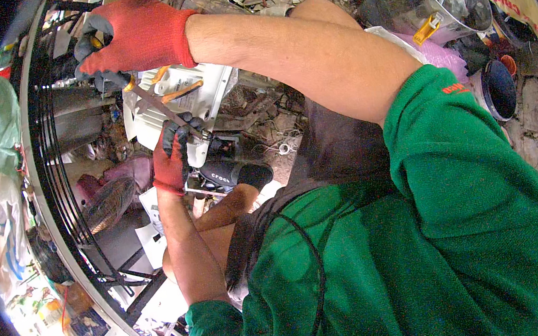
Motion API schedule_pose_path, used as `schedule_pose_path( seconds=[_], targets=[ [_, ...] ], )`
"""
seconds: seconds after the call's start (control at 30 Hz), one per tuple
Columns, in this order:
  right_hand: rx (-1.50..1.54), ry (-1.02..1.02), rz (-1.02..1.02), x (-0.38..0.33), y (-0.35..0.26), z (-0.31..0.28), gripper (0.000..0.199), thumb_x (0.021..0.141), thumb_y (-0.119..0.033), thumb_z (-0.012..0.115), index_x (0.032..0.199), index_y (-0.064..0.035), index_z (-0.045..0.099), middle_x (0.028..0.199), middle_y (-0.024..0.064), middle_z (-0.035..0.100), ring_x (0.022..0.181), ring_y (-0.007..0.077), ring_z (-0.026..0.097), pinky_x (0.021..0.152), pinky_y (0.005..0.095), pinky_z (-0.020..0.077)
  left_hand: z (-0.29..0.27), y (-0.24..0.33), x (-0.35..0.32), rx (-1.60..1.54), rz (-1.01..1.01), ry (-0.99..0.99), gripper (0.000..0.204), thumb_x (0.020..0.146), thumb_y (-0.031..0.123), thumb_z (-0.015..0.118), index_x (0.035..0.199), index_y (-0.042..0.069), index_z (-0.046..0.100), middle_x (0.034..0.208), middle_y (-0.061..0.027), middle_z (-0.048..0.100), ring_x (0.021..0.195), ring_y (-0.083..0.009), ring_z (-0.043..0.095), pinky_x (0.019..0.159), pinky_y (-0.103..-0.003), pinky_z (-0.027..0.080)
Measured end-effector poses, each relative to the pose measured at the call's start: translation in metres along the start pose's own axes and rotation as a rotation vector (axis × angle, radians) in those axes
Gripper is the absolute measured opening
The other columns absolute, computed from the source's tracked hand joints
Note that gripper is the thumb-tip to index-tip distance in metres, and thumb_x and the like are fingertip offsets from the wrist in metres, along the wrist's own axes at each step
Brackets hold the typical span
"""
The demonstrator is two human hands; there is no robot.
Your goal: The person disassembles electronic components by removing wires and using a hammer and pliers to break apart metal housings and plastic casings.
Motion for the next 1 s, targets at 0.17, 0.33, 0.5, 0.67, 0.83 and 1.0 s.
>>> schedule_pose_path(
  seconds=[0.17, 0.33, 0.5, 0.67, 0.83, 1.0],
  targets=[
    [-0.030, 0.041, -0.020, -0.004, -0.008, -0.005, 0.037, 0.074, -0.040, 0.076, 0.093, -0.0095, 0.067, 0.083, 0.0080, 0.070, 0.077, 0.0214, 0.067, 0.073, 0.0342, 0.0522, -0.003, -0.020, -0.005, 0.065, -0.237, -0.029, 0.033, 0.097, 0.012, 0.048, 0.128, 0.002, 0.055, 0.108, -0.0129, 0.069, 0.098, -0.0180, 0.063, 0.090, -0.030, 0.046],
    [-0.121, 0.058, -0.047, -0.021, -0.019, -0.013, 0.049, 0.071, -0.044, 0.078, 0.101, -0.0090, 0.065, 0.089, 0.0123, 0.070, 0.083, 0.0269, 0.068, 0.077, 0.0370, 0.0527, 0.002, -0.020, -0.007, 0.133, 0.065, 0.073, 0.036, 0.092, 0.008, 0.056, 0.127, -0.003, 0.055, 0.107, -0.0167, 0.068, 0.101, -0.0236, 0.063, 0.094, -0.033, 0.045],
    [-0.158, 0.054, -0.214, -0.027, -0.021, -0.014, 0.047, 0.074, -0.043, 0.077, 0.102, -0.0081, 0.063, 0.089, 0.0121, 0.069, 0.084, 0.0275, 0.068, 0.078, 0.0371, 0.0525, 0.003, -0.023, -0.008, 0.041, -0.111, -0.003, 0.034, 0.090, 0.012, 0.061, 0.120, -0.005, 0.059, 0.107, -0.0181, 0.068, 0.101, -0.0269, 0.063, 0.094, -0.035, 0.045],
    [-0.022, -0.097, -0.174, -0.035, -0.020, -0.022, 0.031, 0.085, -0.024, 0.072, 0.108, -0.0058, 0.060, 0.088, 0.0037, 0.067, 0.080, 0.0124, 0.064, 0.073, 0.0284, 0.0521, 0.009, -0.028, -0.013, 0.182, -0.089, 0.035, 0.035, 0.091, 0.013, 0.061, 0.121, -0.005, 0.058, 0.099, -0.0163, 0.070, 0.095, -0.0235, 0.064, 0.088, -0.034, 0.047],
    [0.095, -0.136, -0.228, -0.037, -0.031, -0.027, 0.033, 0.087, -0.028, 0.066, 0.109, -0.0052, 0.059, 0.089, 0.0103, 0.067, 0.081, 0.0186, 0.066, 0.073, 0.0328, 0.0526, 0.007, -0.028, -0.018, 0.060, -0.109, 0.102, 0.034, 0.094, 0.014, 0.059, 0.123, -0.005, 0.056, 0.095, -0.0096, 0.069, 0.088, -0.0119, 0.061, 0.082, -0.028, 0.048],
    [-0.825, -0.807, 0.401, -0.068, 0.018, -0.023, 0.047, 0.085, -0.044, 0.054, 0.106, -0.0028, 0.064, 0.097, 0.0219, 0.068, 0.094, 0.0385, 0.065, 0.084, 0.0448, 0.0517, 0.006, -0.029, -0.020, -0.096, -0.159, 0.195, 0.026, 0.098, 0.014, 0.053, 0.118, -0.002, 0.059, 0.104, -0.0069, 0.067, 0.094, -0.0137, 0.061, 0.086, -0.030, 0.048]
  ],
)
Point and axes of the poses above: each hand's wrist, its own x-axis towards the middle knuckle, its own z-axis out of the palm, y = z × x, the point moved 3 cm from there along x, towards the middle knuckle
